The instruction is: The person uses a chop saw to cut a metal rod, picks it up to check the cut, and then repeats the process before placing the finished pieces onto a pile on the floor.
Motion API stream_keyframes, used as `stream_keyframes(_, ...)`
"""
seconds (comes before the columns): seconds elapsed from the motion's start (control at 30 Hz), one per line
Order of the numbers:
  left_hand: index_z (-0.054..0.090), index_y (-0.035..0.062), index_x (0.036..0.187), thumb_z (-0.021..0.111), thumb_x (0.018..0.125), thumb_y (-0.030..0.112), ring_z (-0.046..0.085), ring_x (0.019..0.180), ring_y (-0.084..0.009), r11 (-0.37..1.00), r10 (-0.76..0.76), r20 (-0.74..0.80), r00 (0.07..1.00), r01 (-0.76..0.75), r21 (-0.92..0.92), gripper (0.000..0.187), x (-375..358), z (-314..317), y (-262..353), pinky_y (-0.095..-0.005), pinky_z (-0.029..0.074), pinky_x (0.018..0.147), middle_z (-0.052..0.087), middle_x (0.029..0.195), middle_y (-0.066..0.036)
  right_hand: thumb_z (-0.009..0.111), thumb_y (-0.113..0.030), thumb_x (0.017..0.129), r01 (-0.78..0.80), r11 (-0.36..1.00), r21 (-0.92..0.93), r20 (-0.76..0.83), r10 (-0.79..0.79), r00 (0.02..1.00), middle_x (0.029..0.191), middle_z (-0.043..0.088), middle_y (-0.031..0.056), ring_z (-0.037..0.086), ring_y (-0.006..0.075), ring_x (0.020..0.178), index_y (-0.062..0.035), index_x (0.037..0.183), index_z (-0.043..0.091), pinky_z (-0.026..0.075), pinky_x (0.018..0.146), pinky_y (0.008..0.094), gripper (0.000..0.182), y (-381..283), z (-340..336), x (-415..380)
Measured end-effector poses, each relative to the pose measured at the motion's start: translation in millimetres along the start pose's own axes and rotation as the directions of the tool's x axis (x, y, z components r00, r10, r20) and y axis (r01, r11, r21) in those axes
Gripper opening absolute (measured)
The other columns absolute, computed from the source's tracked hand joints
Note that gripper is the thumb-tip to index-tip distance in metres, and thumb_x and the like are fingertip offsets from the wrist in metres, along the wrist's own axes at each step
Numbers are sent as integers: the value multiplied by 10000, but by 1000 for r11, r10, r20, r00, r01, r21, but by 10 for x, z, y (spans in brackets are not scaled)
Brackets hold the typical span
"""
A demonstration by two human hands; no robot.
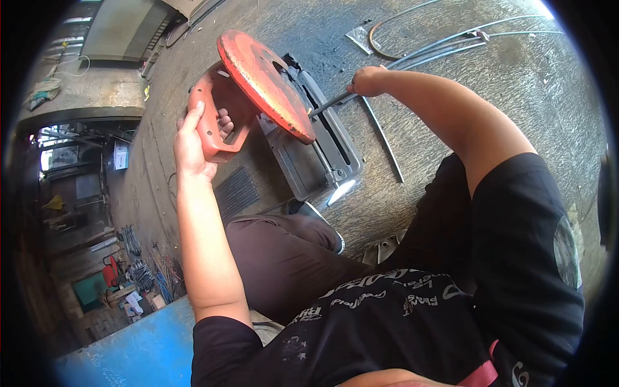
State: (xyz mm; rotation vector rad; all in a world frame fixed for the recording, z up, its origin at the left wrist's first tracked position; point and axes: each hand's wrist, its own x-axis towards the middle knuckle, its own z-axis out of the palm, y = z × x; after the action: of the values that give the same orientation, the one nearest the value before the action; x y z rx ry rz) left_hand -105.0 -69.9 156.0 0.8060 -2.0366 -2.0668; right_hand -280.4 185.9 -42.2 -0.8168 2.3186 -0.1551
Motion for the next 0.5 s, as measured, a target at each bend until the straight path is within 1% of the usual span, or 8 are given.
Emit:
stream_keyframes(0.3,423,0,1283,540,939,275,611,799,-190,1000,7,11,1000,-7,14,456,14,-11,-2,-337,549,737,586,956,-134,346,-496,980,5,1000,6,-16,-5,1000,1335,543,125,474,313,1276,-83,1277,573,299,1059,571,557,20,24,24)
stream_keyframes(0.5,418,10,1285,537,941,274,611,793,-191,1000,2,15,1000,-2,13,450,15,-7,7,-335,550,731,586,954,-135,352,-497,980,-8,1000,-1,-20,8,1000,1324,553,125,474,312,1277,-85,1276,574,310,1054,552,553,11,9,25)
